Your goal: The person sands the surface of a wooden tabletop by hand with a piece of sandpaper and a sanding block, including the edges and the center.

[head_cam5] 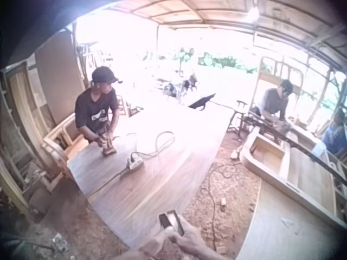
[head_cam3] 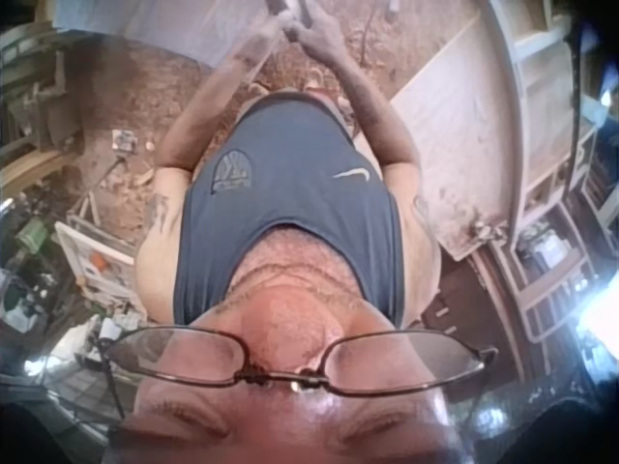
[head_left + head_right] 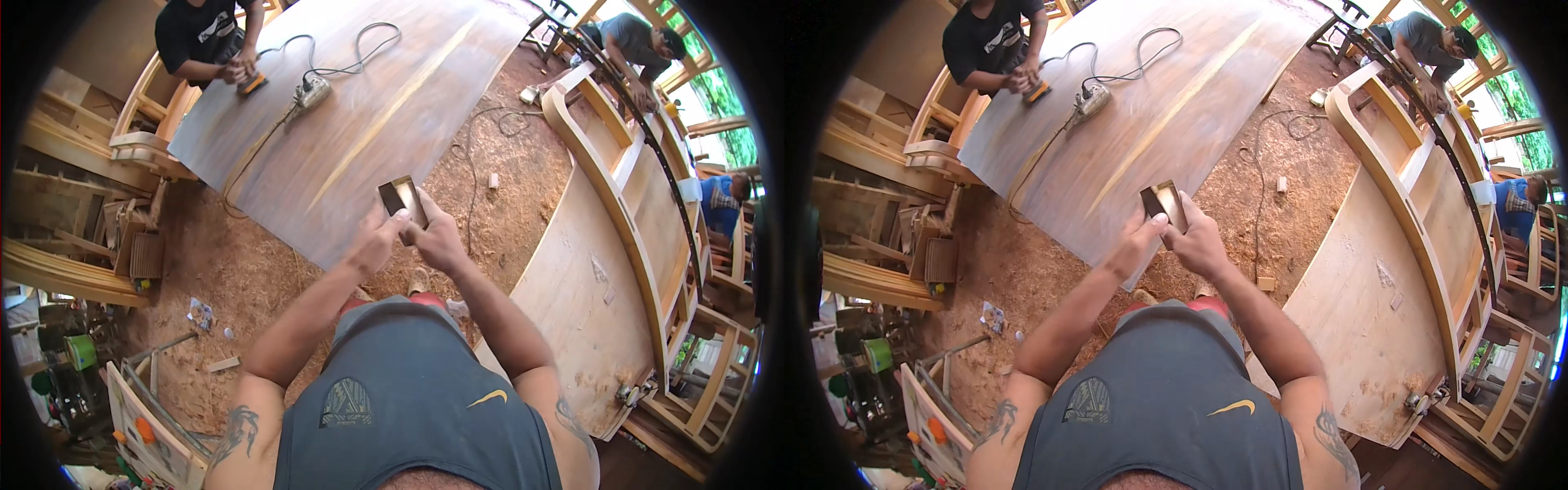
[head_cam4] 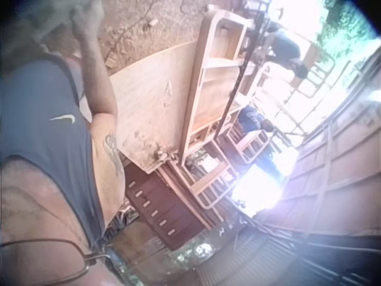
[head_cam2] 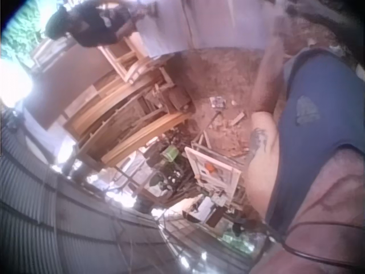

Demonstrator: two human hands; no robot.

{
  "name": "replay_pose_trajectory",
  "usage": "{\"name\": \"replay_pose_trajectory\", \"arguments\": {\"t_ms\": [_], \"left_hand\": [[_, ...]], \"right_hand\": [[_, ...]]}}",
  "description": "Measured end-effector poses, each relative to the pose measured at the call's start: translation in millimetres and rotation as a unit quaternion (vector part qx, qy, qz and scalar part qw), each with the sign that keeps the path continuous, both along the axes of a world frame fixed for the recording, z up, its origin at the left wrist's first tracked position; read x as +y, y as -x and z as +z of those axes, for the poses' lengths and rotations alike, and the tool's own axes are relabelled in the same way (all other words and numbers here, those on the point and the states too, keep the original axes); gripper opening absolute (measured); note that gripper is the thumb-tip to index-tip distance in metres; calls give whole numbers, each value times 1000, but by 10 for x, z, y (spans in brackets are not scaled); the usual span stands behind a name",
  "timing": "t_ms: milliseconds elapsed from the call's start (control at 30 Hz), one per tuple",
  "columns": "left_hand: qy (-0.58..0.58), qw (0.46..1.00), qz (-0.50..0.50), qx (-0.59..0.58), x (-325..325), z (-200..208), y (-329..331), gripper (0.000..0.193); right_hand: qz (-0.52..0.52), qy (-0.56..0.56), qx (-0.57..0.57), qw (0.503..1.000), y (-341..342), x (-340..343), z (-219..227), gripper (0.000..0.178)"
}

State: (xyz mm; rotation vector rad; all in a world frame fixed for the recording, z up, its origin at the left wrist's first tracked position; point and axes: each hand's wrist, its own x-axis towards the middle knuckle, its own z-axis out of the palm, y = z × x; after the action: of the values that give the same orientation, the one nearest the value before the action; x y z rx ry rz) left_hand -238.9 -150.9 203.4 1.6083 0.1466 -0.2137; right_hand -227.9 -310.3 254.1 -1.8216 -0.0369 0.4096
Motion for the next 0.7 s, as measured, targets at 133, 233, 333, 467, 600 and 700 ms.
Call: {"name": "replay_pose_trajectory", "arguments": {"t_ms": [133, 233, 333, 467, 600, 700], "left_hand": [[19, 999, -26, -20, 283, 505, -79, 97], [62, 994, -88, 9, 350, 778, -119, 82], [74, 988, -134, 23, 364, 696, -196, 59], [99, 986, -127, 43, 340, 648, -189, 36], [44, 994, -103, -2, 313, 560, -154, 32], [-11, 995, -92, -47, 332, 427, -91, 30]], "right_hand": [[34, -305, 132, 943, 18, -277, -191, 58], [74, -371, 161, 911, 58, -240, -163, 58], [91, -367, 158, 912, 74, -235, -121, 55], [102, -364, 162, 911, 52, -242, -126, 50], [110, -305, 164, 931, -10, -274, -199, 50], [86, -248, 177, 949, 27, -185, -118, 56]]}}
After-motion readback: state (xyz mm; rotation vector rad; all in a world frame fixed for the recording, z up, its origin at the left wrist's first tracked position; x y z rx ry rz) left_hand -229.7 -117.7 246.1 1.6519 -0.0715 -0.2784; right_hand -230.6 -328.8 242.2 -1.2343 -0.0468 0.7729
